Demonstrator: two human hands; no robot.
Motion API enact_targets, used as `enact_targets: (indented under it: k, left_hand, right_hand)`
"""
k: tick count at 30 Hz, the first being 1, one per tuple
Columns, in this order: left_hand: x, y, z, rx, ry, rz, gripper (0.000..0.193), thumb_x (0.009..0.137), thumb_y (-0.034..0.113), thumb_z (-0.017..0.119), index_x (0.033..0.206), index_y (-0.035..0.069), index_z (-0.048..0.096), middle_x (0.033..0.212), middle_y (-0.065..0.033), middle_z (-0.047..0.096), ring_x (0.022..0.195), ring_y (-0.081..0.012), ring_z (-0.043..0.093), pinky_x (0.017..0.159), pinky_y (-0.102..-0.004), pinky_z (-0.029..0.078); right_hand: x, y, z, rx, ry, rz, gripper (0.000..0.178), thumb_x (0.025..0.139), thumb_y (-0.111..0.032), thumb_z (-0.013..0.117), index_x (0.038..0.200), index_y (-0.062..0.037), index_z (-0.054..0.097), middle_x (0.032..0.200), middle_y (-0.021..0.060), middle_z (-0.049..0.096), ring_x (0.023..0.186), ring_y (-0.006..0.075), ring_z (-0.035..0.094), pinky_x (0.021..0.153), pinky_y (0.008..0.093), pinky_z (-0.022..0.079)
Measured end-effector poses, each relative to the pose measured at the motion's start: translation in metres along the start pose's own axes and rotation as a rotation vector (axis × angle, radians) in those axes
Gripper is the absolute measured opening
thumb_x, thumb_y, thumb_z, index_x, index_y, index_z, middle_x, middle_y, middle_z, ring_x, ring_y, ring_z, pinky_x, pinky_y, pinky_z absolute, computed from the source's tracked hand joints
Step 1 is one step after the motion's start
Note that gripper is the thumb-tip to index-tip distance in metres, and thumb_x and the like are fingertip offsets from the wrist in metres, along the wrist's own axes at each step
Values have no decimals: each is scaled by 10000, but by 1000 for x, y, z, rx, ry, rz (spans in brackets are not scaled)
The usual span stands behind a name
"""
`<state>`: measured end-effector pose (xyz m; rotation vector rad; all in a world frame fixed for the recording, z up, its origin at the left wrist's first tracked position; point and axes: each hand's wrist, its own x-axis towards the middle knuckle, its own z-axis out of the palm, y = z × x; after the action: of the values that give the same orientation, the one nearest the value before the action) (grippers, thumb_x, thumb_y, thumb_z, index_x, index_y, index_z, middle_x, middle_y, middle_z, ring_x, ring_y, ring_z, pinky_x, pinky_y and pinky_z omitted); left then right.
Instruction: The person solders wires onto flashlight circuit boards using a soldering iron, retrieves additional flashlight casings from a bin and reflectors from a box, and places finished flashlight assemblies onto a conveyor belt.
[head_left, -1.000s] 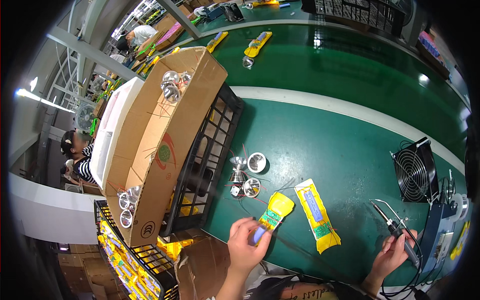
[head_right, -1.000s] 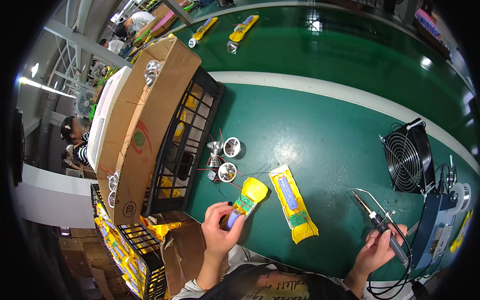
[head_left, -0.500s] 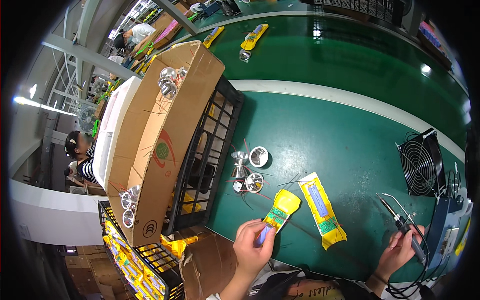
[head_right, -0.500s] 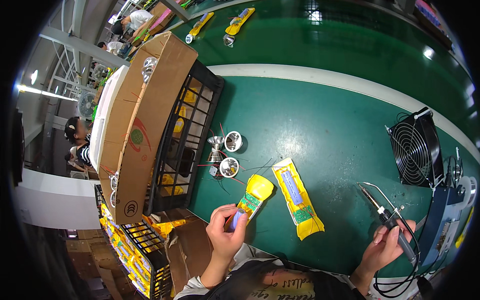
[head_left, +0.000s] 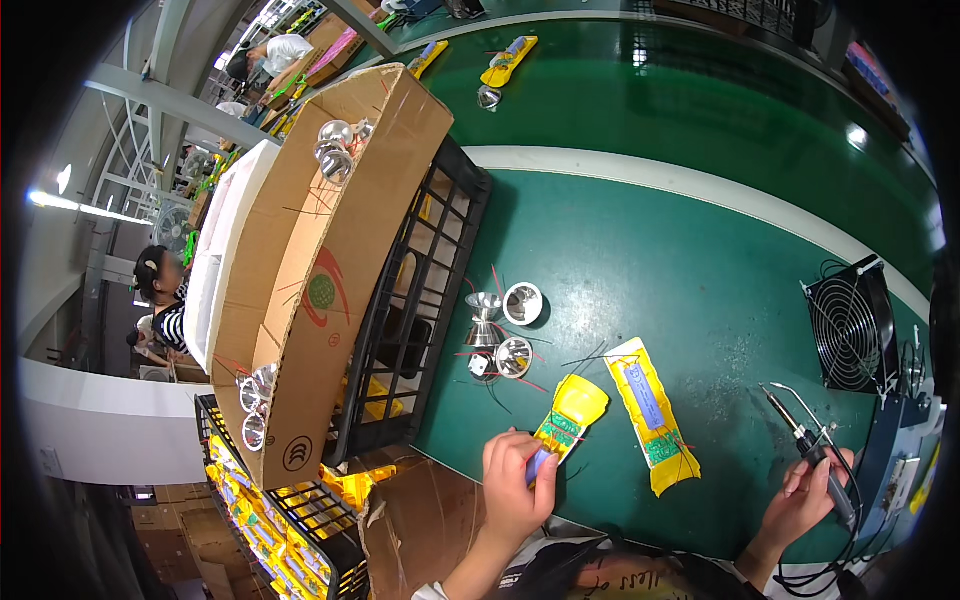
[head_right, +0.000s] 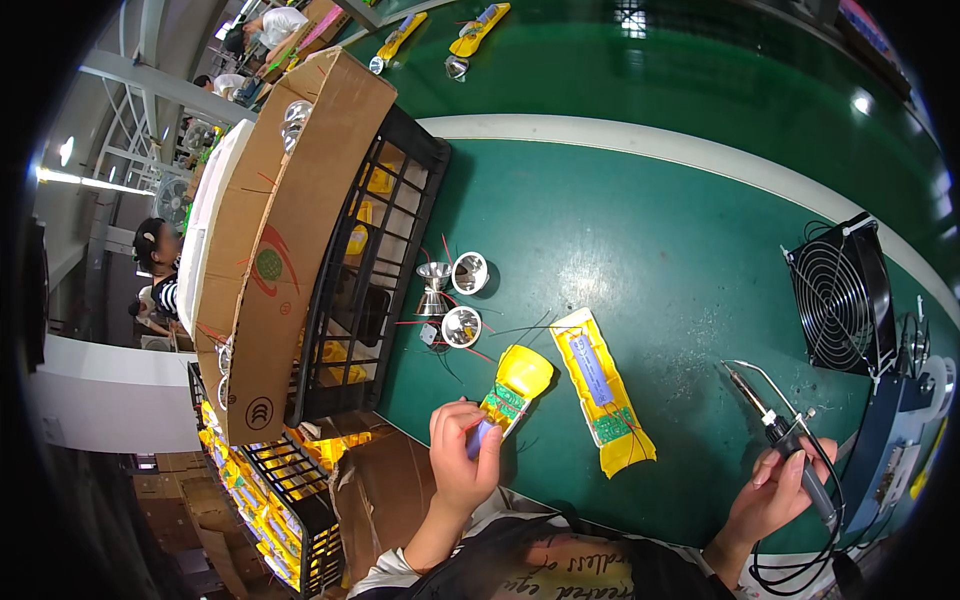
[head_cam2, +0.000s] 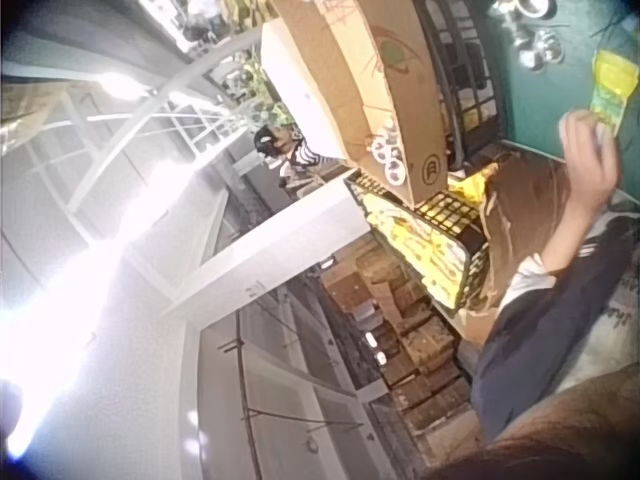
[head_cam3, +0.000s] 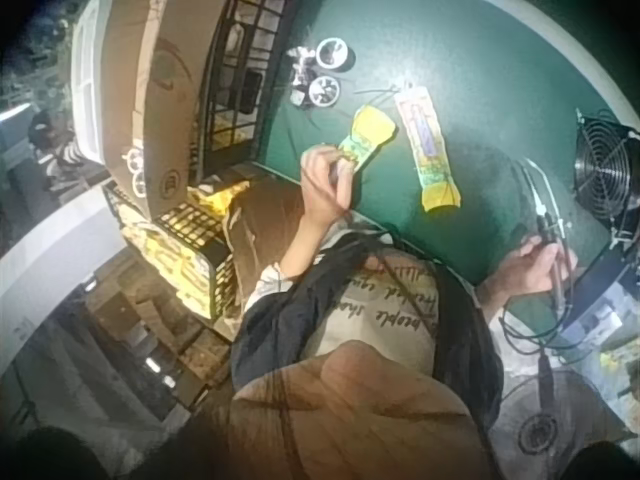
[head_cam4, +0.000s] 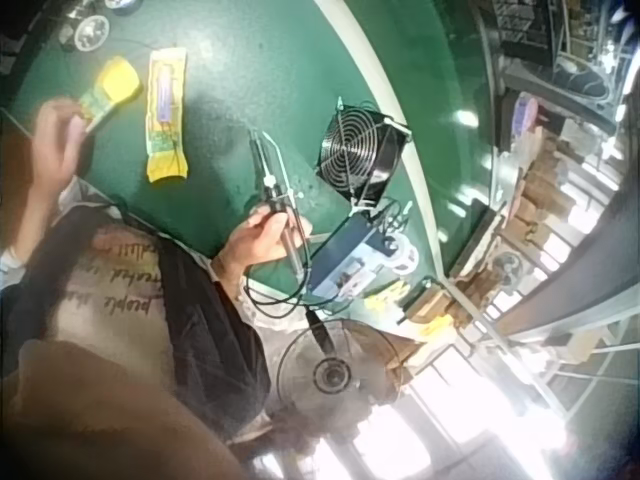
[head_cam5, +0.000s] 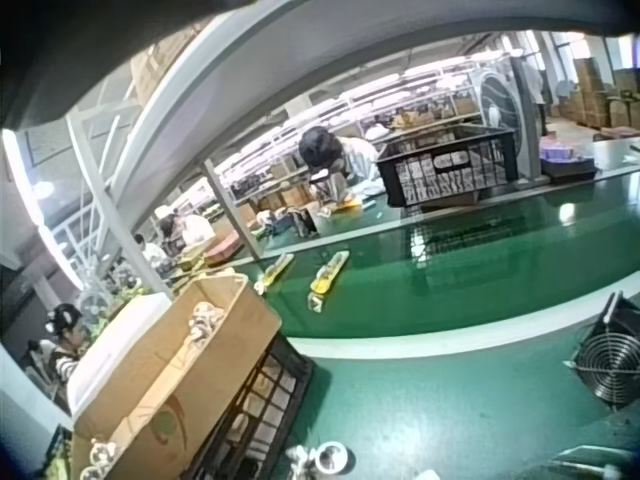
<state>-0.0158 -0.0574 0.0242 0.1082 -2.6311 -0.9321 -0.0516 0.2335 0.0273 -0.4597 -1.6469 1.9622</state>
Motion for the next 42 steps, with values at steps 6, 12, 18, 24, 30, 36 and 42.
enact_targets:
  k: [6,12,18,24,30,36,42]
  left_hand:
    - [2,5,-8,174,-183,-33,263,765,64,563,986,-25,452,966,-201,476,910,-361,443,837,-425,355]
    - [-2,7,-37,28,-85,-180,319,757,75,608,1038,-12,482,998,-164,494,924,-318,462,805,-378,376]
    - [-11,-4,-31,-279,-59,-433,152,758,66,669,873,2,592,887,-78,563,738,-115,533,629,-228,437]
    - [-7,9,-28,42,-71,-186,393,674,107,745,1008,5,566,906,-100,577,765,-195,543,698,-289,458]
    - [25,-3,-21,297,115,-31,450,660,108,754,1044,-8,552,952,-149,583,851,-257,558,751,-326,457]
    - [15,65,4,-164,-404,-185,304,762,165,654,955,-14,503,686,-117,593,549,-250,573,522,-344,474]
    - [29,73,30,31,-606,-196,202,797,174,564,817,7,451,702,-169,586,626,-344,584,536,-436,470]
  right_hand:
    - [1,-1,0,6,-21,-6,186,872,-145,475,982,1,438,640,39,428,464,51,346,431,158,277]
    - [1,2,-3,9,-32,-17,180,874,-141,476,975,2,436,631,37,426,465,51,350,432,160,274]
    - [0,-3,1,-5,-33,-20,189,880,-157,475,973,1,433,626,35,426,466,50,353,428,159,265]
    - [-2,-5,8,38,-36,-33,162,875,-151,464,947,-12,423,613,28,416,461,53,338,427,167,257]
    - [1,-6,4,73,-56,-73,137,872,-134,473,932,-18,429,634,26,417,462,55,358,422,171,264]
    - [1,-6,6,88,-27,-108,122,875,-115,485,932,-21,431,660,30,423,468,54,362,422,172,274]
    - [1,-10,7,93,32,-126,133,876,-122,486,936,-17,430,612,26,425,471,54,362,428,171,273]
